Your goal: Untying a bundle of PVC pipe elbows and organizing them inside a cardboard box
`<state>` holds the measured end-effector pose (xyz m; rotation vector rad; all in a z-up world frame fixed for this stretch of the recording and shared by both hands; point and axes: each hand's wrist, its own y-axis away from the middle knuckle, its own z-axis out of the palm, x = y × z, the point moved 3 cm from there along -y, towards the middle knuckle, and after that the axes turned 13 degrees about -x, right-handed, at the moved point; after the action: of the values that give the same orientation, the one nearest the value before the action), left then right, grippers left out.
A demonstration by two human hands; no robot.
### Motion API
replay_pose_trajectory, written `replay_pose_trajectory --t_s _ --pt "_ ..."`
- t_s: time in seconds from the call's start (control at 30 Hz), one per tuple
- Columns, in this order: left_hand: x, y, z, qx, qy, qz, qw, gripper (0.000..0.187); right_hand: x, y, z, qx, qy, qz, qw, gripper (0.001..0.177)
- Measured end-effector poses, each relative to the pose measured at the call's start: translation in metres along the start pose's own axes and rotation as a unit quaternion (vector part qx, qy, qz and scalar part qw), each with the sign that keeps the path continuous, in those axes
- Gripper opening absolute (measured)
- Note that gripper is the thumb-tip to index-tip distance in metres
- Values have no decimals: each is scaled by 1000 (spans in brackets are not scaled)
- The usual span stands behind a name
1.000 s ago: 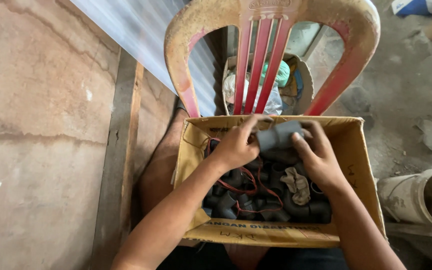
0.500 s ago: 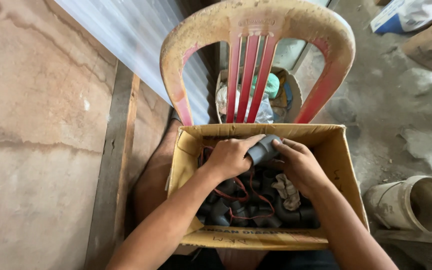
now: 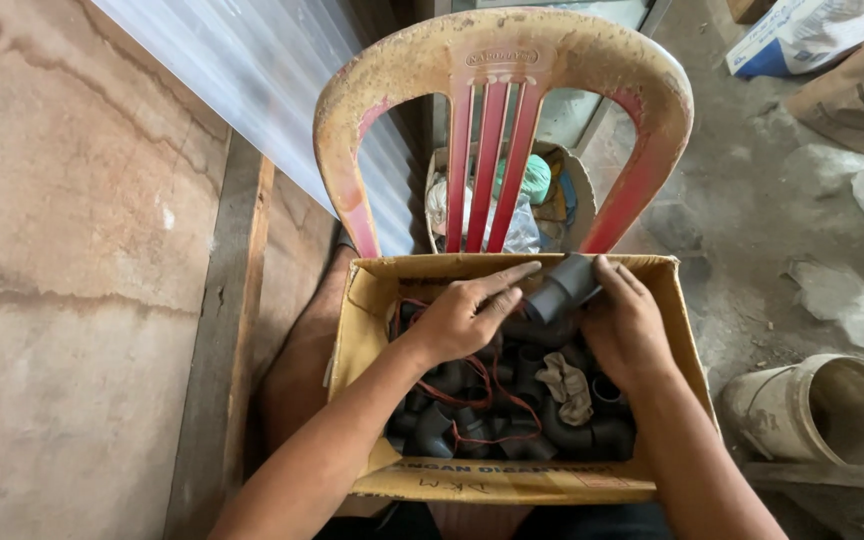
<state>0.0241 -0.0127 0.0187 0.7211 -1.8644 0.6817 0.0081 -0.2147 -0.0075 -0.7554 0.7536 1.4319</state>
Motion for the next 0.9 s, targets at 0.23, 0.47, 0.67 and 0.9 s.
replay_pose_trajectory --t_s 0.23,0.47,0.67,0.9 --pt "0 1 4 -84 8 -156 984 81 16 7 11 17 50 -17 998 24" --pt "-29 3 -1 -82 -51 -204 974 61 -10 6 12 37 25 -33 998 17" --pt "-29 1 -19 -98 -61 -178 977 88 -58 1 -35 221 -67 -195 953 8" --pt "-24 4 -28 -32 -55 -130 990 54 -21 13 23 -151 676 -219 687 68"
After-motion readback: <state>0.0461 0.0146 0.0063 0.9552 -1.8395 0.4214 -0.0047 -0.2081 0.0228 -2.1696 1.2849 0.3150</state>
